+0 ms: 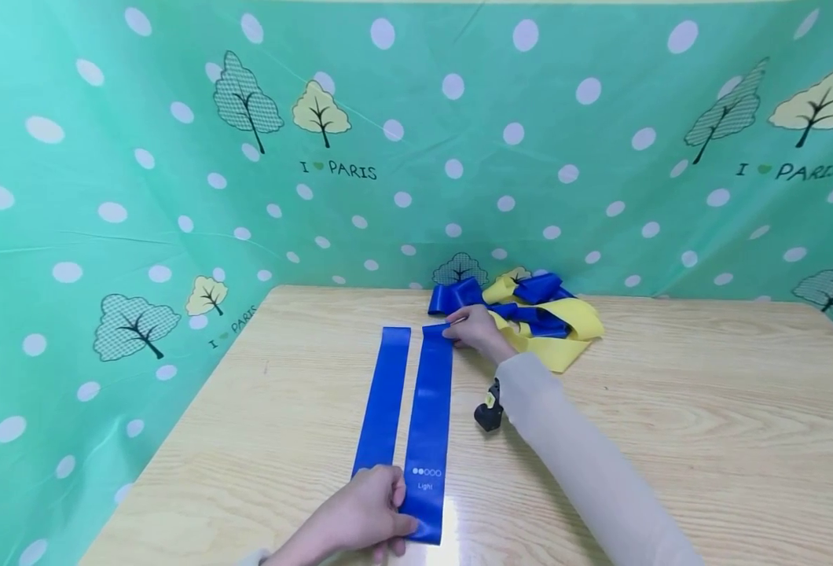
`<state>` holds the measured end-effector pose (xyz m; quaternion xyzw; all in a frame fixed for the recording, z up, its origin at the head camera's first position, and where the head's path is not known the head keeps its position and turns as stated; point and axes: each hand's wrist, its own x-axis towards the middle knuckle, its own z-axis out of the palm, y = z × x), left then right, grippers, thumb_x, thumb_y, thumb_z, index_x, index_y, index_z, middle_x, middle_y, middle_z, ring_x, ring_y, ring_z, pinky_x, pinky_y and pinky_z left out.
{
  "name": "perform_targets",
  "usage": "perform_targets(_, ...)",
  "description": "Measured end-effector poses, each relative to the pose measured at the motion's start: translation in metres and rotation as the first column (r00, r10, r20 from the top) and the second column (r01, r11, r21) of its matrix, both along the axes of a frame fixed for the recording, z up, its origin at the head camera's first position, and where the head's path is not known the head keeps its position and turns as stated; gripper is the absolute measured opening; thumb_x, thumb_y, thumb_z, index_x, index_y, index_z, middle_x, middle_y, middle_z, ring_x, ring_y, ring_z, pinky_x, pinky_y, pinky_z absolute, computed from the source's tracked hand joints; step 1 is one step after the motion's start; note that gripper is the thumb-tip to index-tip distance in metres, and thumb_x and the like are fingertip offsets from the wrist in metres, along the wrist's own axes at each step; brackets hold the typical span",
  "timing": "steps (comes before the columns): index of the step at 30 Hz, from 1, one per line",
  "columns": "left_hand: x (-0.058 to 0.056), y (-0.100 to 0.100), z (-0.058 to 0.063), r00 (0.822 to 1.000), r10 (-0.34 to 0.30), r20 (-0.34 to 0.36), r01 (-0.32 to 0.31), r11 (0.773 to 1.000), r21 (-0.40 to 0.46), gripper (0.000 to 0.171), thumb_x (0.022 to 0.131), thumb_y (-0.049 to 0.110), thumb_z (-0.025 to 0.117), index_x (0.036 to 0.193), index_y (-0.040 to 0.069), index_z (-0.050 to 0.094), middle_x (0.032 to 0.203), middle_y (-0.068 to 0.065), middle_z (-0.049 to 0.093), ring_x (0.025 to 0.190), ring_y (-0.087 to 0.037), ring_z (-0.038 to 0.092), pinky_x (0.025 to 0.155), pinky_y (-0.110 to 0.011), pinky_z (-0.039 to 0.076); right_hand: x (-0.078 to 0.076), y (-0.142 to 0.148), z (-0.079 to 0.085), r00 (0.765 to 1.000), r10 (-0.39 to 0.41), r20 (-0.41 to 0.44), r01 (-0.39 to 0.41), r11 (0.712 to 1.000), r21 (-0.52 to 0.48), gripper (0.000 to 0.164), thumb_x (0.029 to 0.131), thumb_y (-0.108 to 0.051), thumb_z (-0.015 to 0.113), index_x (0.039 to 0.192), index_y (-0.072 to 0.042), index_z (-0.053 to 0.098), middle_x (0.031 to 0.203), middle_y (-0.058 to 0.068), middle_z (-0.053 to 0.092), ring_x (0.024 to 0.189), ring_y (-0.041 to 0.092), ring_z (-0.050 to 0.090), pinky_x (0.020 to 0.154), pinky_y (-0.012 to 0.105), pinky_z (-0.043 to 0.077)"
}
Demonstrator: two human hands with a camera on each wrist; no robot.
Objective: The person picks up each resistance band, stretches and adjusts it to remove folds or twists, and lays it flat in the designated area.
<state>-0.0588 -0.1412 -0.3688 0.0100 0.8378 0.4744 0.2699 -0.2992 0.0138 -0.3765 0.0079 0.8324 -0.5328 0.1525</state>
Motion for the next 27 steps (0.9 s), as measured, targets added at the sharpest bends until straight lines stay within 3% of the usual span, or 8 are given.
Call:
perform_targets(8,0.0021,-0.0021,-0.0003,0.999,-0.035,0.011,0.034,0.999,0.007,0.025,0.082,-0.006,0.066,0.076,0.006,0.045,0.059,-0.010,0.058,0.041,-0.011,0.055,0.037,-0.020,0.044,-0.0023,-0.0031,-0.0037,0.998,-0.005,-0.059,0.007,1.000,0.031,0.014,0.086,-0.004,0.067,0.099,0.001,0.067,0.094,0.012,0.066,0.068,0.014,0.061,0.059,0.022,0.054)
perform_targets(14,0.0054,-0.0011,0.0005,1.000,-0.012,0.007,0.012,1.000,0.011,0.027,0.080,-0.006,0.068,0.075,0.006,0.044,0.055,-0.008,0.058,0.038,-0.009,0.051,0.035,-0.017,0.040,-0.0035,-0.0048,-0.0063,0.997,-0.024,-0.074,0.028,0.998,0.059,0.012,0.088,-0.006,0.066,0.098,0.001,0.067,0.095,0.013,0.066,0.067,0.014,0.061,0.057,0.021,0.054)
perform_targets(20,0.0064,0.0000,0.0023,1.000,-0.006,0.013,0.006,1.000,-0.008,0.026,0.082,-0.001,0.068,0.073,0.007,0.045,0.050,-0.006,0.057,0.035,-0.007,0.049,0.034,-0.015,0.037,-0.0035,-0.0034,-0.0056,0.997,0.012,-0.076,-0.008,0.998,0.058,0.015,0.087,-0.004,0.065,0.101,0.002,0.066,0.096,0.015,0.068,0.068,0.014,0.061,0.058,0.021,0.054)
perform_targets(27,0.0050,-0.0018,0.0014,0.999,-0.029,-0.019,0.028,0.999,-0.029,0.027,0.081,-0.002,0.069,0.072,0.007,0.045,0.050,-0.005,0.057,0.036,-0.007,0.050,0.034,-0.018,0.040,-0.0037,-0.0010,-0.0072,0.992,0.011,-0.126,0.000,0.996,0.089,0.009,0.088,-0.002,0.063,0.095,0.002,0.068,0.089,0.013,0.067,0.064,0.014,0.061,0.058,0.022,0.054)
